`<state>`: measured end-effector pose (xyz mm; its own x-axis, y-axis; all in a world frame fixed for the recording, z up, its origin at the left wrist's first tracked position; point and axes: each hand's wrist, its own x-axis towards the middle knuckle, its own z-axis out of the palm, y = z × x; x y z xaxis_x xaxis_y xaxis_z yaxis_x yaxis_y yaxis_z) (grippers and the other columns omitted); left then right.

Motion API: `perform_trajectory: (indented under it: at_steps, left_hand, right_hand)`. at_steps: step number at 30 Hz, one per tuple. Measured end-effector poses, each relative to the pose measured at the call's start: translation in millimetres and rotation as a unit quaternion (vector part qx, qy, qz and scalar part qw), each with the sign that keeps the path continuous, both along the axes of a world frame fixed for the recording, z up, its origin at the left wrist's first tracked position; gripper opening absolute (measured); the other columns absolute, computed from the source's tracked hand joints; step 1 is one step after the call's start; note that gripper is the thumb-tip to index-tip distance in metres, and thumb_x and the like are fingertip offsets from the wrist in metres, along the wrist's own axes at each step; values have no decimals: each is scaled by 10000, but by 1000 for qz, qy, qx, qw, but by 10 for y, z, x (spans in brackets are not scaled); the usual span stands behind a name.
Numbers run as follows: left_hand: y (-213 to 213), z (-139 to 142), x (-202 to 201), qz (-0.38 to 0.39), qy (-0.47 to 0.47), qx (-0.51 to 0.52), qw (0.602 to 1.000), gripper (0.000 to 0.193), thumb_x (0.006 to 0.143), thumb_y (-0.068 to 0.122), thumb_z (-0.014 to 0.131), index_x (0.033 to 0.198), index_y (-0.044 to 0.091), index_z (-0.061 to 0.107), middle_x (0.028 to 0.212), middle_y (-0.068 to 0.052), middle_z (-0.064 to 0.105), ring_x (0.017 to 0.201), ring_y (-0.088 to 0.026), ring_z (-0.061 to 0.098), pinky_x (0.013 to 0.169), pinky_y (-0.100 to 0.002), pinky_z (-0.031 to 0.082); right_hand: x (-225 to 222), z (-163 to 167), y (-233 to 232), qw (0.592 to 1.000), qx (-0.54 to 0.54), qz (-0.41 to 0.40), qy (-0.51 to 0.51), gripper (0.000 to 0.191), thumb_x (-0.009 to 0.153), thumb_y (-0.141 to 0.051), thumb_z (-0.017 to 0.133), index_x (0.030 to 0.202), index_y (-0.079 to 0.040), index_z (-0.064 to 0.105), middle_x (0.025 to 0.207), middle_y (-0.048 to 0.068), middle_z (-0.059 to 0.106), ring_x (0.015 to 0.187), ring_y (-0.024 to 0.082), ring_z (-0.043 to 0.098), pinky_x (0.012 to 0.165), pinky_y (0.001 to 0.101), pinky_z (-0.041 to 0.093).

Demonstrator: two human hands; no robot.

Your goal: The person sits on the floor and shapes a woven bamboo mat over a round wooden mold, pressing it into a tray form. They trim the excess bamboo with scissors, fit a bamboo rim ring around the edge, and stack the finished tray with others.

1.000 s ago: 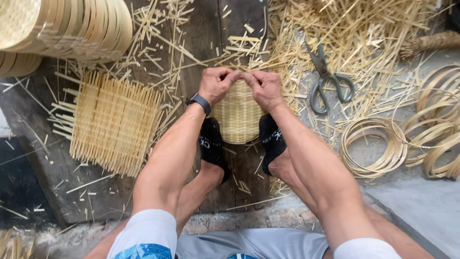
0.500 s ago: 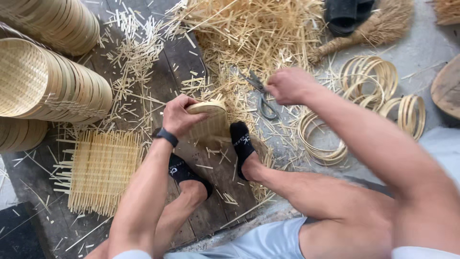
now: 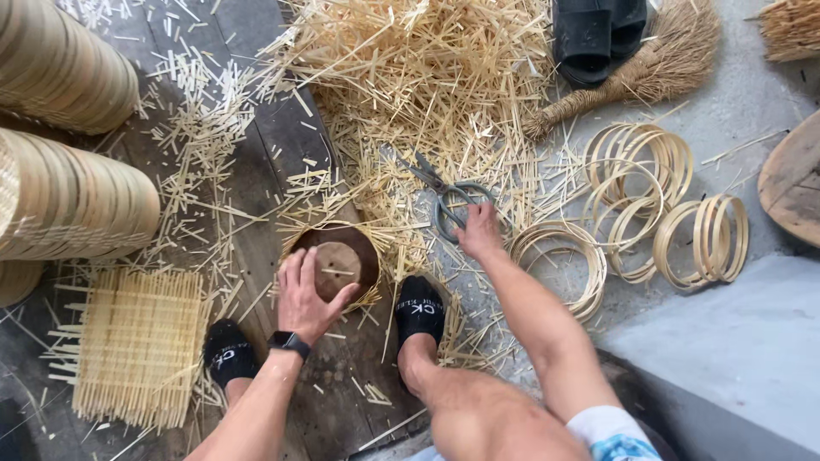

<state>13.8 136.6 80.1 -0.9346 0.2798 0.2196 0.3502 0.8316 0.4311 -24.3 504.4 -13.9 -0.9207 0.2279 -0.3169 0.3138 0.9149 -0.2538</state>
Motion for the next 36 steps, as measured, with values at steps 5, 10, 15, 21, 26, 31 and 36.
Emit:
perform_trajectory:
  at_steps: [5,10,15,21,26,31,36]
  left_hand:
    - [451,-19,-191,131,-56,-36,989,1035,584,532,900,1429,64,530,1244,-241,539,1146,-431,509,944,-530,442]
    - [367,103,-251,79,-17,44,996,925,625,450,869,1413,77,558,1245,-209,549,1149,-411,531,1004,-509,462]
    - [262,-117,-496,31,-54,27,998,981,609,463,889,1438,72,539,1279,-218,516,1164,-424,501,995,-522,463]
    - [333,-276,-401,124,-39,22,991,1196,561,487,922,1522,66,348,1414,-236,401,1256,-440,430,1030,-584,392]
    - [324,-320,-339,60,-107,78,989,1163,585,364,926,1555,121,331,1479,-186,390,1300,-430,419,1080,-535,413]
    - [279,-370,-313,33,-133,103,985,1121,548,241,888,1550,183,390,1492,-150,409,1219,-421,449,1078,-490,456]
    - [391,-429,-190,122,-89,119,981,1135,539,265,912,1540,178,384,1465,-181,389,1206,-447,449,1047,-505,447]
  right_hand:
    - [-138,-9,-10,999,13,-29,26,861,666,-397,907,1329,-32,496,1331,233,509,1248,397,509,1042,490,399]
    - [-269,-191,168,996,-56,-36,-51,756,689,-303,885,1293,-21,527,1227,220,622,1157,377,601,1017,459,474]
    - [-202,-349,169,976,-173,-37,-127,422,664,-219,797,1024,-30,687,958,199,730,902,352,717,820,434,575]
    - [301,168,-57,978,-154,-9,-143,558,789,-486,837,918,32,677,823,188,695,803,357,682,751,426,549]
    - [230,514,-296,962,-84,202,165,604,845,-507,801,1071,32,651,932,186,626,868,374,633,745,445,515]
    - [65,810,-740,972,-212,65,82,479,911,-466,751,985,-4,645,766,97,646,678,256,647,608,397,528]
    - [352,1023,-1316,863,-495,-102,15,423,983,-416,721,889,-14,627,638,29,570,500,119,573,425,285,479]
